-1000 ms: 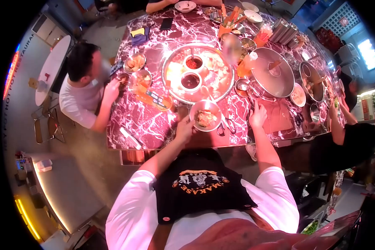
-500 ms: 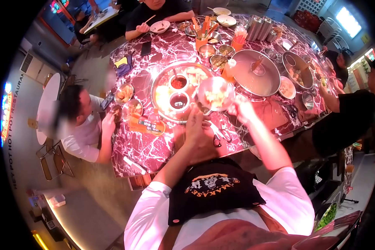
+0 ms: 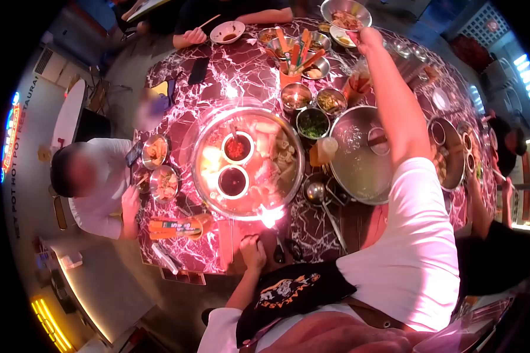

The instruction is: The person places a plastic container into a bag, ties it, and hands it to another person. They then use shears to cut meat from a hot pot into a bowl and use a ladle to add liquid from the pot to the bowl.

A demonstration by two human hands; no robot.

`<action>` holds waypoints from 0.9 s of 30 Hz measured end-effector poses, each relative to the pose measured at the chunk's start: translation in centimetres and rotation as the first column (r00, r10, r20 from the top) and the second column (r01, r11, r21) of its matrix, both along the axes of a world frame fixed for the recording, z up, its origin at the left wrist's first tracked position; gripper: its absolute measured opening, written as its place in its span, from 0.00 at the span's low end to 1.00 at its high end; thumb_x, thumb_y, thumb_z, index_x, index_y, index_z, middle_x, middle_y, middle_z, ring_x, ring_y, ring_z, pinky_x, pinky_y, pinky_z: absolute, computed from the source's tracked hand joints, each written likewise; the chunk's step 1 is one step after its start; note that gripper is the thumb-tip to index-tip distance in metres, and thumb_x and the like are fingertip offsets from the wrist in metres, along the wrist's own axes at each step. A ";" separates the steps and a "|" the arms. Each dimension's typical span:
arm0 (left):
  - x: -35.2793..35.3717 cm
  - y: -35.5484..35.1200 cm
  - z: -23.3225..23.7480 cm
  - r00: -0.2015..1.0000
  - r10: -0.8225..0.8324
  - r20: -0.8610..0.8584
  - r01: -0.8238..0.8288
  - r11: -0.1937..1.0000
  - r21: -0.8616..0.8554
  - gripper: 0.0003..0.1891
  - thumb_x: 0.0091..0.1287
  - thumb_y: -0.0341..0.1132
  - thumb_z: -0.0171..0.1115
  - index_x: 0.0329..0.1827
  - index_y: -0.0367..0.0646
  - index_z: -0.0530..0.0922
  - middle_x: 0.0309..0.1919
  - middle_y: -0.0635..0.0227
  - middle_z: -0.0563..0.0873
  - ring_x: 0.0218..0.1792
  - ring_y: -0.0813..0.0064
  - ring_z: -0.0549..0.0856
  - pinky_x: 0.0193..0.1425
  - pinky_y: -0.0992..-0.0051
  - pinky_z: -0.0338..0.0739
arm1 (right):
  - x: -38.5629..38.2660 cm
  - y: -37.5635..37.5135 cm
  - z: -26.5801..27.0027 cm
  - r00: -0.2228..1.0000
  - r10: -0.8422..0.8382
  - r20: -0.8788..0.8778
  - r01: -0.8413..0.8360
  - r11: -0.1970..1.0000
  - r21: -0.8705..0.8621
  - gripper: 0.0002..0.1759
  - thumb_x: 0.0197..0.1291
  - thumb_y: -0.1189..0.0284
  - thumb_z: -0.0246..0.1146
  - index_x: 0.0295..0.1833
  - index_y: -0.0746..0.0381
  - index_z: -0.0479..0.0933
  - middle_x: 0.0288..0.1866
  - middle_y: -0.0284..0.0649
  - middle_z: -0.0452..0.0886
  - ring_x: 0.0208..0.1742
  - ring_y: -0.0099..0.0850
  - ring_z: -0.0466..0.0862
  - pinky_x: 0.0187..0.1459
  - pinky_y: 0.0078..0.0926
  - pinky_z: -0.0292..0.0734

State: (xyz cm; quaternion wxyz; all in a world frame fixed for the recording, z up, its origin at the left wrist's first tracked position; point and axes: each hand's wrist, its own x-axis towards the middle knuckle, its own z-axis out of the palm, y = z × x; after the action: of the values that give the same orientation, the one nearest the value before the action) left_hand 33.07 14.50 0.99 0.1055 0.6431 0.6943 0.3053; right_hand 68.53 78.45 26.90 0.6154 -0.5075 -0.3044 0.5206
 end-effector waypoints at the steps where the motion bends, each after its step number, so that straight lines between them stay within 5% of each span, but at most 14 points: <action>1: 0.2 -0.3 -0.2 1.000 0.015 -0.001 -0.015 1.000 -0.009 0.10 0.65 0.30 0.57 0.47 0.39 0.78 0.45 0.53 0.81 0.48 0.51 0.78 0.55 0.55 0.70 | -1.3 1.8 -1.0 0.994 -0.097 -0.045 0.096 0.995 -0.028 0.15 0.69 0.80 0.52 0.58 0.74 0.68 0.48 0.55 0.79 0.36 0.42 0.86 0.28 0.29 0.88; 3: 0.0 -0.6 -0.8 0.999 0.034 -0.032 -0.039 0.986 -0.164 0.13 0.60 0.32 0.61 0.48 0.40 0.78 0.45 0.53 0.80 0.50 0.51 0.77 0.57 0.53 0.68 | -2.5 5.3 -3.8 0.978 -0.197 -0.068 0.194 0.980 -0.051 0.16 0.66 0.82 0.52 0.59 0.71 0.69 0.48 0.55 0.78 0.36 0.42 0.86 0.24 0.31 0.86; 6: 0.2 -0.5 -0.7 0.995 0.074 -0.067 -0.084 0.982 -0.168 0.17 0.57 0.34 0.63 0.50 0.41 0.78 0.45 0.53 0.79 0.49 0.50 0.77 0.56 0.54 0.69 | -2.1 10.8 -10.0 0.967 -0.149 0.206 0.192 0.959 -0.209 0.16 0.63 0.82 0.49 0.56 0.70 0.72 0.48 0.54 0.79 0.30 0.40 0.85 0.21 0.29 0.84; 7: 0.3 -0.2 -0.3 0.995 0.082 -0.064 -0.092 0.978 -0.186 0.17 0.57 0.34 0.63 0.50 0.41 0.78 0.45 0.53 0.79 0.49 0.50 0.77 0.56 0.54 0.69 | -1.7 12.2 -11.7 0.962 -0.100 0.252 0.178 0.935 -0.308 0.14 0.61 0.80 0.55 0.51 0.72 0.76 0.37 0.51 0.83 0.20 0.34 0.83 0.14 0.26 0.74; 10: 0.5 -0.5 -0.1 0.993 0.104 -0.063 -0.116 0.964 -0.240 0.19 0.55 0.35 0.64 0.51 0.43 0.78 0.46 0.53 0.79 0.49 0.50 0.77 0.56 0.54 0.69 | -1.3 14.1 -14.9 0.869 -0.119 0.481 0.241 0.950 -0.201 0.11 0.60 0.74 0.61 0.42 0.71 0.81 0.38 0.48 0.85 0.27 0.33 0.87 0.19 0.24 0.79; 13: 0.5 -0.6 -0.4 0.991 0.103 -0.079 -0.120 0.961 -0.248 0.19 0.55 0.35 0.65 0.51 0.44 0.78 0.46 0.54 0.78 0.49 0.50 0.76 0.56 0.55 0.69 | 0.1 16.0 -15.5 0.511 0.227 0.829 0.156 0.924 -0.349 0.19 0.59 0.62 0.65 0.42 0.70 0.82 0.38 0.46 0.85 0.35 0.30 0.89 0.32 0.24 0.82; 14: 0.4 -0.6 -0.4 0.992 0.103 -0.077 -0.120 0.960 -0.252 0.19 0.55 0.35 0.65 0.51 0.44 0.78 0.46 0.54 0.78 0.49 0.50 0.76 0.56 0.55 0.69 | 0.0 16.0 -15.1 0.508 0.230 0.830 0.157 0.923 -0.352 0.19 0.59 0.62 0.65 0.42 0.70 0.82 0.38 0.46 0.85 0.35 0.30 0.89 0.32 0.24 0.82; 16: 0.4 -0.6 -0.4 0.992 0.099 -0.081 -0.117 0.959 -0.257 0.20 0.55 0.35 0.65 0.51 0.44 0.78 0.46 0.54 0.78 0.49 0.51 0.76 0.56 0.55 0.69 | -0.8 15.7 -14.2 0.172 0.271 0.947 0.212 0.929 -0.304 0.22 0.59 0.63 0.59 0.54 0.66 0.78 0.53 0.50 0.84 0.52 0.42 0.85 0.45 0.35 0.81; 17: 0.5 -0.6 -0.4 0.992 0.101 -0.080 -0.119 0.959 -0.258 0.20 0.55 0.35 0.65 0.51 0.44 0.78 0.46 0.54 0.78 0.49 0.51 0.76 0.56 0.55 0.69 | -1.3 15.4 -14.0 0.171 0.272 0.947 0.210 0.929 -0.304 0.22 0.59 0.63 0.59 0.54 0.66 0.78 0.53 0.50 0.84 0.52 0.42 0.85 0.45 0.35 0.81; 19: 0.5 -0.5 -0.3 0.991 0.106 -0.084 -0.124 0.957 -0.262 0.19 0.55 0.34 0.65 0.52 0.44 0.78 0.46 0.55 0.78 0.49 0.52 0.76 0.56 0.56 0.69 | -2.0 14.9 -14.1 -0.002 0.100 0.995 0.245 0.965 -0.097 0.22 0.59 0.62 0.57 0.56 0.59 0.78 0.56 0.49 0.83 0.56 0.48 0.83 0.55 0.43 0.76; 27: 0.6 -0.6 -0.3 0.991 0.095 -0.099 -0.117 0.962 -0.248 0.19 0.55 0.35 0.64 0.52 0.44 0.78 0.46 0.55 0.78 0.50 0.52 0.76 0.57 0.56 0.69 | -1.2 15.2 -14.6 -0.164 -0.033 0.986 0.028 0.999 0.038 0.19 0.62 0.65 0.53 0.56 0.58 0.77 0.51 0.50 0.83 0.54 0.50 0.82 0.52 0.44 0.76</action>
State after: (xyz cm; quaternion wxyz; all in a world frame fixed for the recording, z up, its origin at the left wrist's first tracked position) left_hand 33.65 13.91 0.70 0.1403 0.5990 0.7649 0.1913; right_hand 67.32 93.64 12.34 0.1790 -0.7313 -0.6549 -0.0655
